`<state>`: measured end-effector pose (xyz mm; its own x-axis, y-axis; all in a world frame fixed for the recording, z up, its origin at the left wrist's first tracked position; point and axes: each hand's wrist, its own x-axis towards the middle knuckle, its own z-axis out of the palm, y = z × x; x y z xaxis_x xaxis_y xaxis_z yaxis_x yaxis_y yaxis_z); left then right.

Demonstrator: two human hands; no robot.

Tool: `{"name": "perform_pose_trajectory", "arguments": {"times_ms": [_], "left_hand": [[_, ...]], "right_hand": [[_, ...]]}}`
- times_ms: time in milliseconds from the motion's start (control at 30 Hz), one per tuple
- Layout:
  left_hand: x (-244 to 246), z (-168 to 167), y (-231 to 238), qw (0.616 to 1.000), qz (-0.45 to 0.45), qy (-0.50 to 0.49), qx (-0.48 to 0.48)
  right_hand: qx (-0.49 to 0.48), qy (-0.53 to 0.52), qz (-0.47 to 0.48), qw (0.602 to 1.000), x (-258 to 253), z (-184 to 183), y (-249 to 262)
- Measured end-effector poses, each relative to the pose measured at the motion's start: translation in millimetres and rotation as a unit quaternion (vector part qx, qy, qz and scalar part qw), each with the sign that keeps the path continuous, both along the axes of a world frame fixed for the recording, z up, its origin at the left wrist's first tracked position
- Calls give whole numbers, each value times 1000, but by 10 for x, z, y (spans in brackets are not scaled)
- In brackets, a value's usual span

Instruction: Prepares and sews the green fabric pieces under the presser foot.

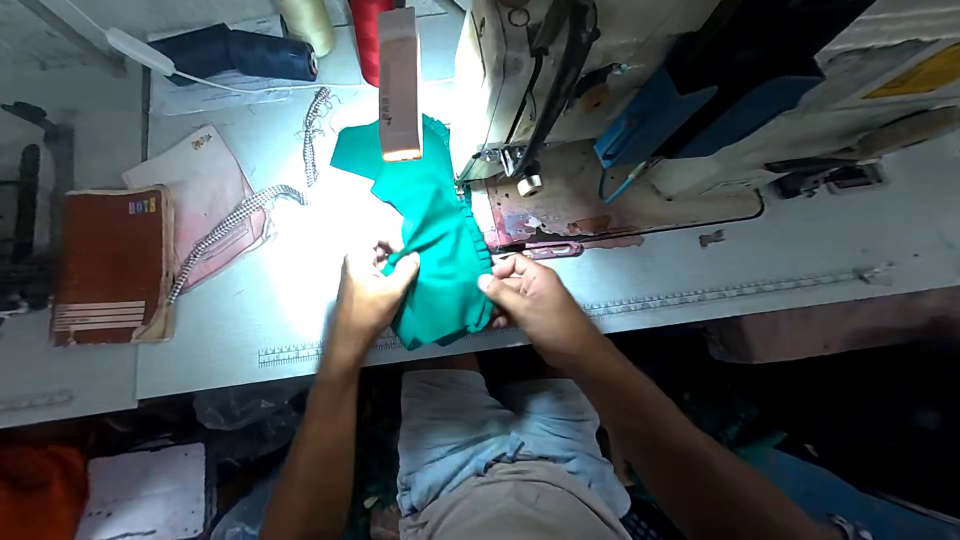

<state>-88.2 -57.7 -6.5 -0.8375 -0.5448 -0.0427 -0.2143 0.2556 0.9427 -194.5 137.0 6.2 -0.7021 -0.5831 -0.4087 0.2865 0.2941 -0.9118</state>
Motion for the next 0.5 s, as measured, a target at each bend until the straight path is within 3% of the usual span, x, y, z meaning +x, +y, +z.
{"name": "perform_pose_trajectory", "arguments": {"times_ms": [67, 133, 233, 367, 500], "left_hand": [[18, 31, -108, 987, -42, -111, -110], [6, 32, -178, 975, -48, -179, -124], [-216, 65, -236, 967, -28, -215, -130], [-500, 40, -249, 973, -5, -170, -156], [-423, -24, -200, 979, -15, -44, -199]], "right_hand": [[84, 123, 41, 988, 71, -124, -11], [148, 199, 65, 966, 88, -126, -52], [171, 309, 35, 935, 43, -99, -132], [148, 361, 15, 921, -132, -113, -275], [136, 381, 45, 913, -215, -122, -298]]}}
